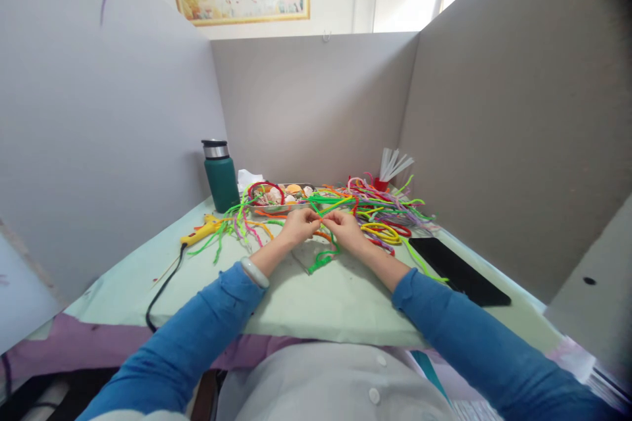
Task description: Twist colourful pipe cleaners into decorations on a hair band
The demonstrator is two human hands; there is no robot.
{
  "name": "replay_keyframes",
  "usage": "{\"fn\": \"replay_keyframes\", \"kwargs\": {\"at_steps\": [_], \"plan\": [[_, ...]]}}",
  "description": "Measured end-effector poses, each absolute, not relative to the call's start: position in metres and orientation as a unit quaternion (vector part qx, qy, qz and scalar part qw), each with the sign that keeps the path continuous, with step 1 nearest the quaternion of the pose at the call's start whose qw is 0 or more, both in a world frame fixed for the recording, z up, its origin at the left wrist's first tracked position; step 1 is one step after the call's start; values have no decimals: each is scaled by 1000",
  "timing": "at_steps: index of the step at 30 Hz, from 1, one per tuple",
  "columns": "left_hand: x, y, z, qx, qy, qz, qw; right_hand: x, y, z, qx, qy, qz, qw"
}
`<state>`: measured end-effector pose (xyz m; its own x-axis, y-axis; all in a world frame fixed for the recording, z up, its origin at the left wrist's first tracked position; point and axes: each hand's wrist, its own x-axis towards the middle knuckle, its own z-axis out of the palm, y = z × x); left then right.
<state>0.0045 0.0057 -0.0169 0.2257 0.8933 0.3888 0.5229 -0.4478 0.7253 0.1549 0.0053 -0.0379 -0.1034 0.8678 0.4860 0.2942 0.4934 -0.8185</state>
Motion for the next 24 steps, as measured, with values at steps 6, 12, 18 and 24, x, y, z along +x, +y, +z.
{"fn": "replay_keyframes", "kwargs": {"at_steps": [6, 12, 18, 24], "plan": [[4, 2, -13, 744, 451, 429, 243, 159, 11, -40, -402, -682, 268, 549], [4, -2, -9, 764, 463, 412, 179, 160, 1, -36, -452, -715, 137, 516], [4, -2, -9, 772, 483, 400, 109, 158, -13, -31, -476, -751, 10, 459], [5, 2, -13, 770, 490, 388, 129, 154, -15, -32, -491, -758, -48, 426]]}}
